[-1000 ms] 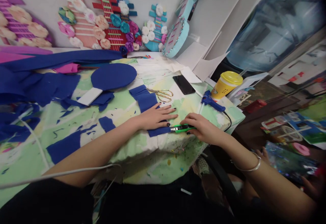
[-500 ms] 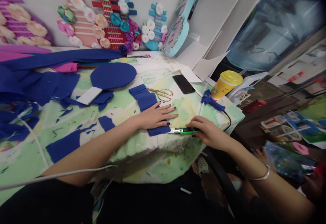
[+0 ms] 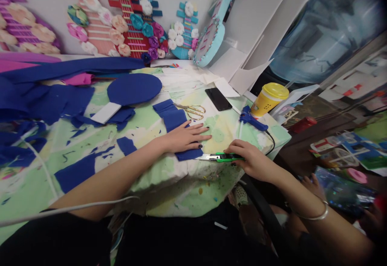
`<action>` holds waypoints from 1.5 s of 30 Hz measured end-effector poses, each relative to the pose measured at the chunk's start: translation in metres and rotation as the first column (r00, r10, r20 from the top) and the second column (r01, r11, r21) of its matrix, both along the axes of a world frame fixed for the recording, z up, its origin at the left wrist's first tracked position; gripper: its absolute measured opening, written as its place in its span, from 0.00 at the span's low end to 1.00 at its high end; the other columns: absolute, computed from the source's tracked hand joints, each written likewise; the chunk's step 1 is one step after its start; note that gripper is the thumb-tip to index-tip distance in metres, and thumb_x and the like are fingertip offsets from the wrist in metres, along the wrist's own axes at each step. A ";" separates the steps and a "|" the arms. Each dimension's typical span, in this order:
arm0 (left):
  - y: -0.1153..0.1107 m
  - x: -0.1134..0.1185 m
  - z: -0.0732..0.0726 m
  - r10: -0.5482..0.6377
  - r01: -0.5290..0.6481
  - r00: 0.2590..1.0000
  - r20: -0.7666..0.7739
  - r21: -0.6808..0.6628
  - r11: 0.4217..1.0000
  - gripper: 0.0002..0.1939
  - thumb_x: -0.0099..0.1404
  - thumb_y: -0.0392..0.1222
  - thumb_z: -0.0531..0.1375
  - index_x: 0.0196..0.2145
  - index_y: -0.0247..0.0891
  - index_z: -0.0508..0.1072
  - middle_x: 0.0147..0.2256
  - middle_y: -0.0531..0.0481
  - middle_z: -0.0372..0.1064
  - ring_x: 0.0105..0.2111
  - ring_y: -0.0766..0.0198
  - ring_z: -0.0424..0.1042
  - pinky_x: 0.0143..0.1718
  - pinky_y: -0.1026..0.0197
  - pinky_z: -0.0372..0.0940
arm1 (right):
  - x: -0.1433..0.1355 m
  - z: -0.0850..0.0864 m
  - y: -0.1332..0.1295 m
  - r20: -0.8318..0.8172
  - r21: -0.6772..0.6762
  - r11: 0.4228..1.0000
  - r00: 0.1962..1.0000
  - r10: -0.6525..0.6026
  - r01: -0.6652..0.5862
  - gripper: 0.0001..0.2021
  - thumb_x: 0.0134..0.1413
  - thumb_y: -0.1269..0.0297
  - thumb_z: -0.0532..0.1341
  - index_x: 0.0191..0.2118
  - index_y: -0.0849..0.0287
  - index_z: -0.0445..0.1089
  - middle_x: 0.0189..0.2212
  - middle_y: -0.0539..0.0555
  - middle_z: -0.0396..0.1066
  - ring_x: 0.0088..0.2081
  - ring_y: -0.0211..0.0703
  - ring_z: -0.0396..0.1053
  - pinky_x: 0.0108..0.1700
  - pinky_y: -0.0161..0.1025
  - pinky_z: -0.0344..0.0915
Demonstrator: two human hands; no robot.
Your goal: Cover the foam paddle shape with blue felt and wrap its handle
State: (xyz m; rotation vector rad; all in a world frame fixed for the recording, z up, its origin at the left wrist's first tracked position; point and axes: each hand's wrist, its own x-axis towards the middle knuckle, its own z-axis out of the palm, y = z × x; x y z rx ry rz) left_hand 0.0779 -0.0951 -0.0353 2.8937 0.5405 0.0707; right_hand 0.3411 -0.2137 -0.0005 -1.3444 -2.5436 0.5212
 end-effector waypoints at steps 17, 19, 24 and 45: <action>-0.001 0.001 0.002 0.025 -0.025 1.000 -0.006 -0.030 0.999 0.26 0.72 0.54 0.43 0.65 0.54 0.49 0.68 0.54 0.40 0.67 0.56 0.41 0.64 0.45 0.34 | -0.014 -0.001 0.007 0.001 0.000 1.000 1.000 0.013 -0.013 0.16 0.50 0.79 0.56 0.45 0.59 0.67 0.39 0.58 0.65 0.42 0.49 0.63 0.43 0.45 0.61; -0.001 0.001 0.002 0.023 -0.023 1.000 -0.005 -0.028 0.999 0.26 0.72 0.54 0.42 0.65 0.54 0.49 0.68 0.54 0.40 0.67 0.57 0.41 0.64 0.45 0.34 | -0.015 0.000 0.008 0.000 -0.001 1.000 1.000 0.016 -0.016 0.16 0.50 0.79 0.56 0.45 0.59 0.67 0.39 0.58 0.65 0.42 0.49 0.63 0.42 0.45 0.61; 0.002 -0.001 -0.003 -0.002 0.003 0.999 0.036 -0.011 1.000 0.26 0.71 0.54 0.43 0.65 0.56 0.49 0.67 0.55 0.41 0.67 0.57 0.41 0.64 0.46 0.34 | -0.009 0.001 0.003 -0.035 0.002 1.000 0.999 0.010 -0.010 0.16 0.49 0.80 0.56 0.43 0.58 0.67 0.38 0.57 0.65 0.41 0.48 0.64 0.41 0.45 0.62; 0.014 -0.016 0.001 0.278 -0.191 0.894 0.351 -0.263 0.946 0.28 0.69 0.57 0.46 0.58 0.38 0.64 0.60 0.44 0.61 0.61 0.56 0.57 0.64 0.48 0.45 | -0.018 -0.005 0.016 -0.009 0.078 0.997 1.000 0.011 -0.010 0.18 0.52 0.77 0.57 0.48 0.56 0.67 0.42 0.58 0.66 0.46 0.51 0.65 0.46 0.48 0.58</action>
